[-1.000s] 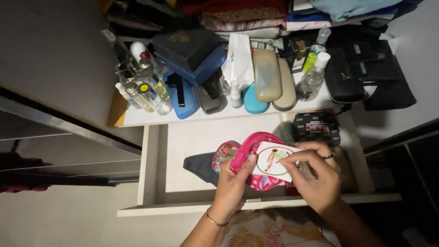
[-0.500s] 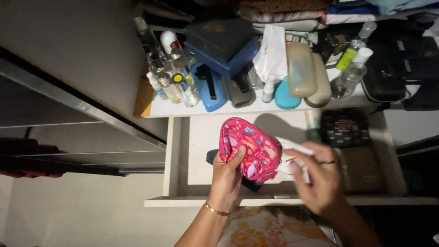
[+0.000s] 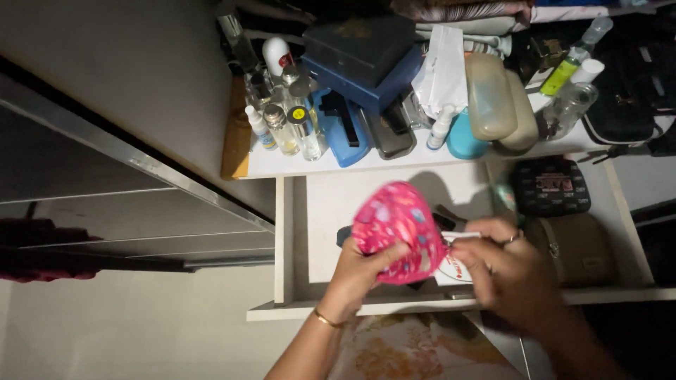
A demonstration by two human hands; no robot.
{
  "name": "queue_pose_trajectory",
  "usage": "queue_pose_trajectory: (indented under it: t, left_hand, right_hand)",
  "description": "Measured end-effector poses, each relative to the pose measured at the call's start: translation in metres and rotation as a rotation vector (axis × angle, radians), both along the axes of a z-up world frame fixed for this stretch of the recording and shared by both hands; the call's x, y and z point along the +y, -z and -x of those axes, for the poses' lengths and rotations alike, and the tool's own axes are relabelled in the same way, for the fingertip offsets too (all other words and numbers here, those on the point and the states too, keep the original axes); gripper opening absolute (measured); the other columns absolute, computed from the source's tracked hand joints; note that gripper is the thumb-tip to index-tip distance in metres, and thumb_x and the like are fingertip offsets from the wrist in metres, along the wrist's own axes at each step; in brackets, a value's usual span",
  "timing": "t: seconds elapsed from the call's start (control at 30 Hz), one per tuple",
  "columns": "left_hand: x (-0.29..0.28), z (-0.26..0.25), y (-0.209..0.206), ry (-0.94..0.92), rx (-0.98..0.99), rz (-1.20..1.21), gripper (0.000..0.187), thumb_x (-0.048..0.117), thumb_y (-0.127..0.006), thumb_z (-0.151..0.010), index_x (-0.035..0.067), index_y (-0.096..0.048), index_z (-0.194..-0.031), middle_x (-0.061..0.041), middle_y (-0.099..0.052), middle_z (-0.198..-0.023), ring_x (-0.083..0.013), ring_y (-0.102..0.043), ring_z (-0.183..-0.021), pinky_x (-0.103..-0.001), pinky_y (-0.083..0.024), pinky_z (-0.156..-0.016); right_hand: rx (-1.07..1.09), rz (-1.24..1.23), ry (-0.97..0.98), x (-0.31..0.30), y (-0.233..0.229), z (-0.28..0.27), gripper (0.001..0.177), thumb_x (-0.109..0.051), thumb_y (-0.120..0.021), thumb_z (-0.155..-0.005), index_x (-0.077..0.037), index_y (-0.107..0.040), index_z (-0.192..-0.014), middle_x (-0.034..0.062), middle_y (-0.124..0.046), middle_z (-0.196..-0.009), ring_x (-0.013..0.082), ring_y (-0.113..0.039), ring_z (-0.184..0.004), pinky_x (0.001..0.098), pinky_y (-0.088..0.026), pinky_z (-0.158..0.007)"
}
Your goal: The person opens a drawer and sorts through several small pouches and a notebook. They open each pouch, check its contents, and place items back inside or rearrange them. The person also moves a blue box and a black notebook within the drawer while organizing.
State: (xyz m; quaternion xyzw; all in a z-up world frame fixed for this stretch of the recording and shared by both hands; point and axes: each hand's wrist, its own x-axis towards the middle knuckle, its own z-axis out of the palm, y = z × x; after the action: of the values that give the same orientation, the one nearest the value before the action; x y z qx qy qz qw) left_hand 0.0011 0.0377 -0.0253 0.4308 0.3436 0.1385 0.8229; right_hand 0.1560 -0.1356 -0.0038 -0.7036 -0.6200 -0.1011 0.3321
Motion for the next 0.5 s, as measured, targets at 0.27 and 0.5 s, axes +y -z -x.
queue_pose_trajectory:
  t: [0.27,0.5]
  left_hand:
    - [0.022,0.018,-0.001,0.579,-0.137,-0.135,0.087,0.030,-0.089,-0.063,0.011,-0.054,-0.140,-0.005,-0.069,-0.125,-0.0189,-0.065,-0.116,-0.037,-0.058,-0.099]
    - [0.012,0.010,0.024,0.136,-0.260,-0.254,0.041,0.015,-0.077,-0.089,0.004,-0.062,-0.126,-0.014,-0.071,-0.103,-0.0149,-0.060,-0.086,-0.040,-0.052,-0.078]
  right_hand:
    - [0.337,-0.205,-0.124,0.044,-0.012,-0.028,0.027,0.003,-0.078,-0.087,-0.008,-0.062,-0.105,0.0108,-0.064,-0.111,0.0205,-0.065,-0.102,0.0281,-0.055,-0.088]
    - [0.904,0.055,-0.273,0.049,-0.044,0.013,0.015,-0.011,-0.076,-0.086,0.003,-0.075,-0.081,0.0162,-0.062,-0.091,0.0246,-0.054,-0.081,0.0430,-0.052,-0.077]
